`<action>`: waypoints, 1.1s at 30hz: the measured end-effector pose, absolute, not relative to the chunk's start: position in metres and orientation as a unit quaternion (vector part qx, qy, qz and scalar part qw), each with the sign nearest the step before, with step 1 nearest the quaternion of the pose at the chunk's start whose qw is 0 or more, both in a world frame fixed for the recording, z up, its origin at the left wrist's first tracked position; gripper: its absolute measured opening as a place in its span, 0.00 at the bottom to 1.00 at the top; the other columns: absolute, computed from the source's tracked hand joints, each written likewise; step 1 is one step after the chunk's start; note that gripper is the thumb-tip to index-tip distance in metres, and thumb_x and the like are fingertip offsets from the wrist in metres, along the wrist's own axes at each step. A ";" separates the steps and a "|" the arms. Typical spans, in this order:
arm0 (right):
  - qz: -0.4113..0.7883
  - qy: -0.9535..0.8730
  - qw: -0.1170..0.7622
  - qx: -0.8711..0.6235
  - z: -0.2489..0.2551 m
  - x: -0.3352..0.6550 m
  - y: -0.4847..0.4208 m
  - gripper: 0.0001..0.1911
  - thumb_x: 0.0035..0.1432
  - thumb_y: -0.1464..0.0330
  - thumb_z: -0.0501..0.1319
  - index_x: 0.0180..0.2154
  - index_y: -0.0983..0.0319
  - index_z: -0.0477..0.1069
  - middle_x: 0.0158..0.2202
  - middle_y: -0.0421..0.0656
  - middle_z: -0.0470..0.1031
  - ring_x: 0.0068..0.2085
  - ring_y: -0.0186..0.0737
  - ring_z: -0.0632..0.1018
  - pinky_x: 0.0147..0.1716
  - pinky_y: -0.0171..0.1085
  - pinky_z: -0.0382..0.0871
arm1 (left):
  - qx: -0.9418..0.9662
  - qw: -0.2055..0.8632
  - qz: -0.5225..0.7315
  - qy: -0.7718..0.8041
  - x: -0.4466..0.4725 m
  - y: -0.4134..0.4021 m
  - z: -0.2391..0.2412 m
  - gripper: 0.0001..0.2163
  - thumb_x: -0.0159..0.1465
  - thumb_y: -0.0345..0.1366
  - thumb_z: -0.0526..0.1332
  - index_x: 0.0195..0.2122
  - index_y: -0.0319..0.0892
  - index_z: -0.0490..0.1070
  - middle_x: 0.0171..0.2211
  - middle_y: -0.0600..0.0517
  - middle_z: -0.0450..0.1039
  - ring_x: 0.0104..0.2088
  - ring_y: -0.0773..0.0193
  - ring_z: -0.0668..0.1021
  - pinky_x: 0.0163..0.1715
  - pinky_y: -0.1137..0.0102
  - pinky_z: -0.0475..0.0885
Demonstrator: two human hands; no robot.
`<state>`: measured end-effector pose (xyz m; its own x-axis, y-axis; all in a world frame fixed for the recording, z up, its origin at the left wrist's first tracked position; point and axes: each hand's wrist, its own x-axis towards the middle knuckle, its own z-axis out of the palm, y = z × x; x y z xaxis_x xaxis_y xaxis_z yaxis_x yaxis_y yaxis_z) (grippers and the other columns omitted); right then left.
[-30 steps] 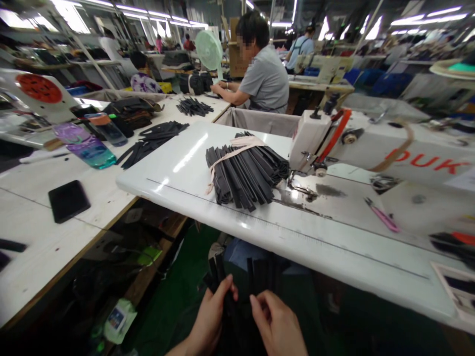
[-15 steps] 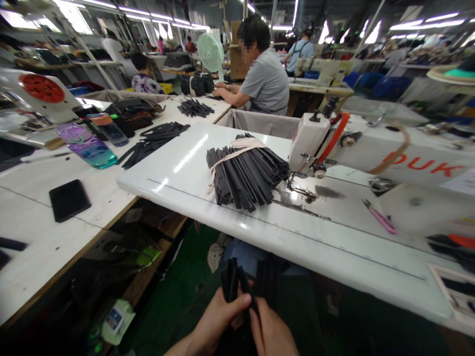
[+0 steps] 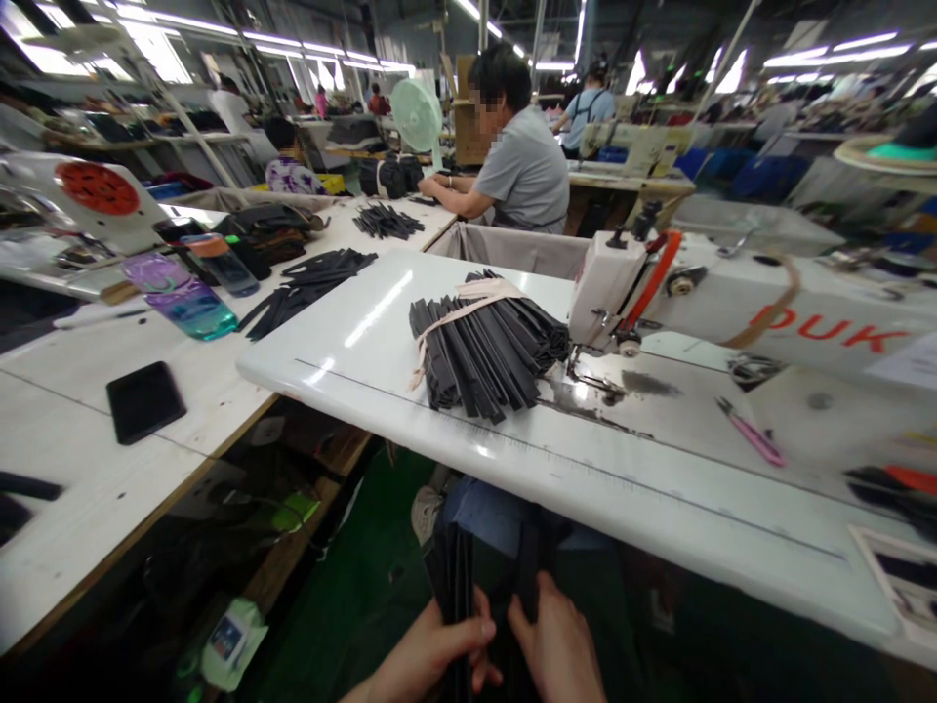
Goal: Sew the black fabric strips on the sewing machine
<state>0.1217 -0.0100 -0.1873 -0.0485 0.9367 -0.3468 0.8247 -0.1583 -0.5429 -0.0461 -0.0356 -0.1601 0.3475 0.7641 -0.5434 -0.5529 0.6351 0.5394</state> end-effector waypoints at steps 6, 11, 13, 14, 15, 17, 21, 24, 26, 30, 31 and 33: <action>0.385 -0.642 0.122 -0.652 -0.185 0.131 -0.018 0.20 0.61 0.57 0.47 0.37 0.61 0.73 0.35 0.48 0.81 0.36 0.46 0.82 0.34 0.37 0.72 | 0.113 0.808 0.421 0.397 -0.046 -0.037 -0.164 0.18 0.49 0.41 0.69 0.39 0.36 0.73 0.13 0.62 0.60 0.14 0.72 0.65 0.26 0.67 0.71; 0.387 -0.644 0.128 -0.648 -0.189 0.122 -0.022 0.21 0.61 0.56 0.48 0.38 0.61 0.74 0.35 0.48 0.81 0.37 0.47 0.82 0.37 0.37 0.72 | 0.092 0.787 0.440 0.423 -0.044 -0.036 -0.162 0.16 0.49 0.39 0.69 0.36 0.36 0.75 0.13 0.60 0.62 0.15 0.71 0.66 0.25 0.69 0.69; 0.376 -0.643 0.127 -0.655 -0.189 0.122 -0.021 0.21 0.62 0.56 0.48 0.37 0.60 0.74 0.34 0.48 0.81 0.36 0.47 0.82 0.35 0.37 0.72 | 0.086 0.779 0.447 0.431 -0.043 -0.036 -0.164 0.14 0.49 0.39 0.70 0.34 0.36 0.75 0.14 0.59 0.63 0.14 0.71 0.67 0.25 0.68 0.69; 0.369 -0.643 0.127 -0.659 -0.188 0.124 -0.021 0.21 0.63 0.56 0.47 0.37 0.60 0.74 0.34 0.49 0.81 0.36 0.47 0.82 0.35 0.37 0.72 | 0.080 0.776 0.450 0.435 -0.043 -0.037 -0.166 0.14 0.48 0.39 0.70 0.34 0.36 0.76 0.15 0.58 0.65 0.15 0.70 0.68 0.25 0.68 0.70; 0.363 -0.640 0.127 -0.665 -0.186 0.126 -0.021 0.23 0.64 0.55 0.45 0.38 0.60 0.73 0.34 0.49 0.81 0.36 0.47 0.82 0.34 0.37 0.72 | 0.072 0.771 0.455 0.441 -0.043 -0.037 -0.168 0.15 0.47 0.38 0.71 0.34 0.36 0.77 0.18 0.55 0.69 0.17 0.68 0.70 0.26 0.67 0.71; 0.341 -0.649 0.126 -0.668 -0.180 0.129 -0.023 0.24 0.65 0.54 0.44 0.40 0.60 0.73 0.36 0.50 0.80 0.37 0.48 0.82 0.34 0.38 0.72 | 0.053 0.763 0.468 0.442 -0.044 -0.038 -0.170 0.18 0.45 0.37 0.74 0.37 0.36 0.78 0.30 0.46 0.77 0.29 0.60 0.78 0.34 0.65 0.74; 0.313 -0.746 0.091 -0.581 -0.161 0.119 -0.032 0.20 0.65 0.58 0.45 0.40 0.60 0.73 0.36 0.50 0.80 0.36 0.47 0.82 0.34 0.38 0.72 | 0.078 0.779 0.472 0.404 -0.045 -0.040 -0.170 0.27 0.45 0.38 0.76 0.47 0.39 0.77 0.51 0.40 0.76 0.53 0.48 0.75 0.55 0.61 0.68; 0.372 -0.772 0.072 -0.510 -0.146 0.110 -0.033 0.18 0.66 0.63 0.45 0.42 0.59 0.73 0.38 0.47 0.80 0.37 0.44 0.82 0.36 0.35 0.72 | 0.122 0.774 0.449 0.430 -0.044 -0.040 -0.167 0.23 0.47 0.44 0.74 0.42 0.36 0.80 0.42 0.40 0.79 0.46 0.49 0.78 0.51 0.60 0.69; 0.399 -0.750 0.077 -0.521 -0.142 0.112 -0.029 0.21 0.67 0.61 0.43 0.39 0.58 0.73 0.38 0.46 0.80 0.40 0.43 0.81 0.39 0.35 0.71 | 0.114 0.756 0.454 0.458 -0.043 -0.039 -0.165 0.21 0.47 0.47 0.73 0.34 0.34 0.80 0.37 0.40 0.80 0.40 0.50 0.79 0.45 0.61 0.71; 0.331 -0.636 0.111 -0.688 -0.158 0.130 -0.019 0.20 0.63 0.55 0.48 0.34 0.60 0.71 0.28 0.48 0.78 0.30 0.49 0.81 0.30 0.40 0.69 | 0.064 0.735 0.474 0.480 -0.043 -0.036 -0.162 0.20 0.47 0.49 0.72 0.26 0.35 0.75 0.27 0.45 0.77 0.28 0.58 0.78 0.33 0.65 0.72; 0.322 -0.616 0.122 -0.708 -0.166 0.134 -0.017 0.19 0.60 0.55 0.50 0.36 0.60 0.71 0.27 0.48 0.77 0.28 0.49 0.80 0.28 0.40 0.68 | 0.068 0.736 0.474 0.479 -0.044 -0.036 -0.161 0.19 0.48 0.48 0.72 0.27 0.36 0.74 0.25 0.47 0.76 0.25 0.60 0.77 0.30 0.67 0.70; 0.342 -0.607 0.142 -0.703 -0.180 0.137 -0.013 0.18 0.57 0.56 0.53 0.38 0.61 0.72 0.26 0.46 0.77 0.27 0.48 0.80 0.27 0.39 0.68 | 0.095 0.739 0.474 0.469 -0.046 -0.035 -0.158 0.18 0.48 0.45 0.73 0.32 0.37 0.72 0.21 0.52 0.73 0.21 0.65 0.73 0.27 0.70 0.66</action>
